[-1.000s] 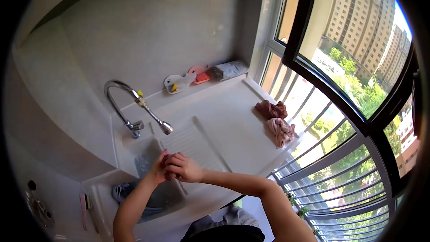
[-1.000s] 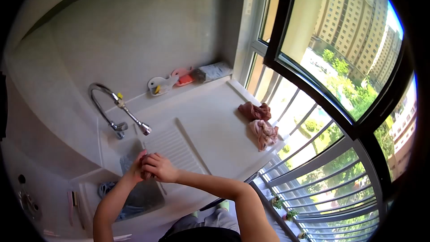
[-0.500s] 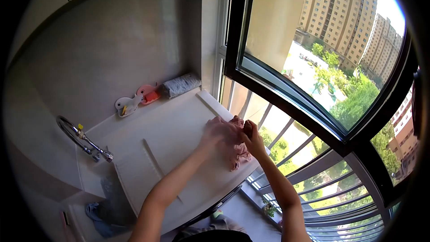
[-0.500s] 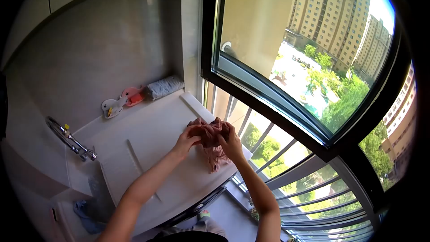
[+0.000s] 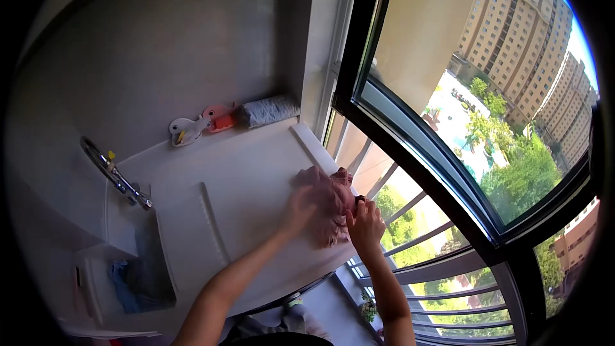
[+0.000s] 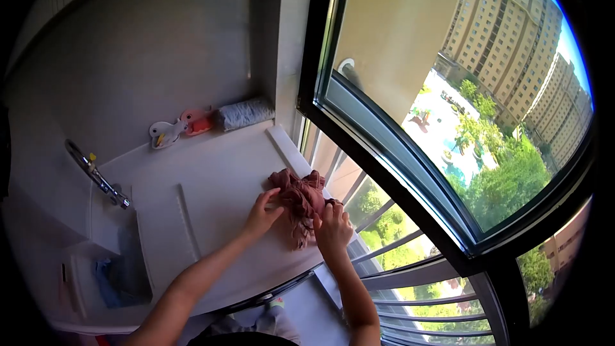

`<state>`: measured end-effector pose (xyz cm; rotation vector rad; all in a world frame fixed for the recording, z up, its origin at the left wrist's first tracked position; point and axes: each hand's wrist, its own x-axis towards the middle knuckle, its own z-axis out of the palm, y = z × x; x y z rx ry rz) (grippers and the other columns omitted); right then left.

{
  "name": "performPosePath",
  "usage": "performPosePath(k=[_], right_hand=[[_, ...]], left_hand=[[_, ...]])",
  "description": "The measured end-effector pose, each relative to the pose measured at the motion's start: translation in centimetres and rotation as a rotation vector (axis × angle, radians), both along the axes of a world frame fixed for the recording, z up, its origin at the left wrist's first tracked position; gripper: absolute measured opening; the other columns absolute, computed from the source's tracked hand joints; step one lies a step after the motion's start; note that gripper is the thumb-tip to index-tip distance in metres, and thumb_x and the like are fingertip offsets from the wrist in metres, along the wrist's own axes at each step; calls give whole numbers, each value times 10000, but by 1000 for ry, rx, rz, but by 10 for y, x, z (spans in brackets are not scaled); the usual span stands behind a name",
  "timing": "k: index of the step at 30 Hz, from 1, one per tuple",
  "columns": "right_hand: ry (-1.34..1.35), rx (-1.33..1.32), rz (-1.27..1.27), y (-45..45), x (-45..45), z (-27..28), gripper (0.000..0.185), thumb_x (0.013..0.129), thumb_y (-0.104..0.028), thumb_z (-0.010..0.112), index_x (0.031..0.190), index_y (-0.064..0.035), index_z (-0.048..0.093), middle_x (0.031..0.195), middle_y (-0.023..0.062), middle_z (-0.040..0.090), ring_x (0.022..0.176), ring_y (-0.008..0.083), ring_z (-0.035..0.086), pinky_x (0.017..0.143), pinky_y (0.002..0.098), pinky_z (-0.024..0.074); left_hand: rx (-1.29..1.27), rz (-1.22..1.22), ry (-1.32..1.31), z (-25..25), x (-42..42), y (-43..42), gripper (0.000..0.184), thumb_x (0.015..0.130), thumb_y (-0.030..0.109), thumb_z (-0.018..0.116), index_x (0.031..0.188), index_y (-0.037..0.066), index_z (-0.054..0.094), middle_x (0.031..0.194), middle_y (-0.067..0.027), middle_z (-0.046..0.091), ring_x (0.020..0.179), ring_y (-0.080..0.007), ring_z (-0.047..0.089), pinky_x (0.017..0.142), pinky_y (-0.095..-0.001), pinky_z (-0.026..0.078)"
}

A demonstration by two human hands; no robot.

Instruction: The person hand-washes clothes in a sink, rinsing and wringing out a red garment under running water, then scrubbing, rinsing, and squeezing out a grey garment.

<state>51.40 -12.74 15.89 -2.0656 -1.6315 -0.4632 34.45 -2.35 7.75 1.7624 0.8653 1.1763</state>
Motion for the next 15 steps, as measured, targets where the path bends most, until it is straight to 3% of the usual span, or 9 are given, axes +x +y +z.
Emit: performPosePath(k=[4, 6, 8, 13, 15], right_hand=[[-44, 82, 260, 14, -86, 8, 149, 812, -228, 622, 808, -87, 575, 749, 73, 559, 699, 270, 620, 541, 401, 503], [59, 34, 506, 16, -144, 1, 123, 823, -202, 613, 831, -84, 580, 746, 81, 565, 668, 278, 620, 537, 408, 500], [137, -104, 559, 10, -213, -4, 124, 836, -188, 609, 854, -68, 587, 775, 92, 579, 675, 294, 625, 543, 407, 502], [276, -308, 930, 3, -377, -41, 126, 827, -170, 616, 914, -83, 637, 863, 84, 640, 682, 295, 639, 594, 402, 513], [292, -475, 1056, -4, -447, -60, 159, 843, -197, 592, 946, -90, 650, 875, 95, 642, 721, 288, 646, 647, 413, 519]], left_hand=[[-169, -64, 26, 30, -66, -35, 232, 896, 88, 575, 1120, 28, 592, 1058, -87, 612, 901, -167, 608, 787, -294, 498], [-218, -70, -72, 38, -115, -49, 198, 907, 71, 546, 1090, 12, 594, 1007, -93, 640, 899, -168, 615, 785, -303, 494], [-178, 78, -22, 41, -178, -65, 170, 909, 59, 537, 1059, 1, 592, 982, -95, 647, 869, -167, 622, 762, -303, 498], [-202, 238, 76, 4, -375, -114, 131, 912, 51, 527, 1013, -6, 588, 888, -97, 661, 778, -155, 632, 702, -295, 504], [-210, 325, 178, -38, -463, -136, 135, 901, 63, 545, 1008, 0, 596, 842, -99, 667, 748, -176, 640, 685, -296, 503]])
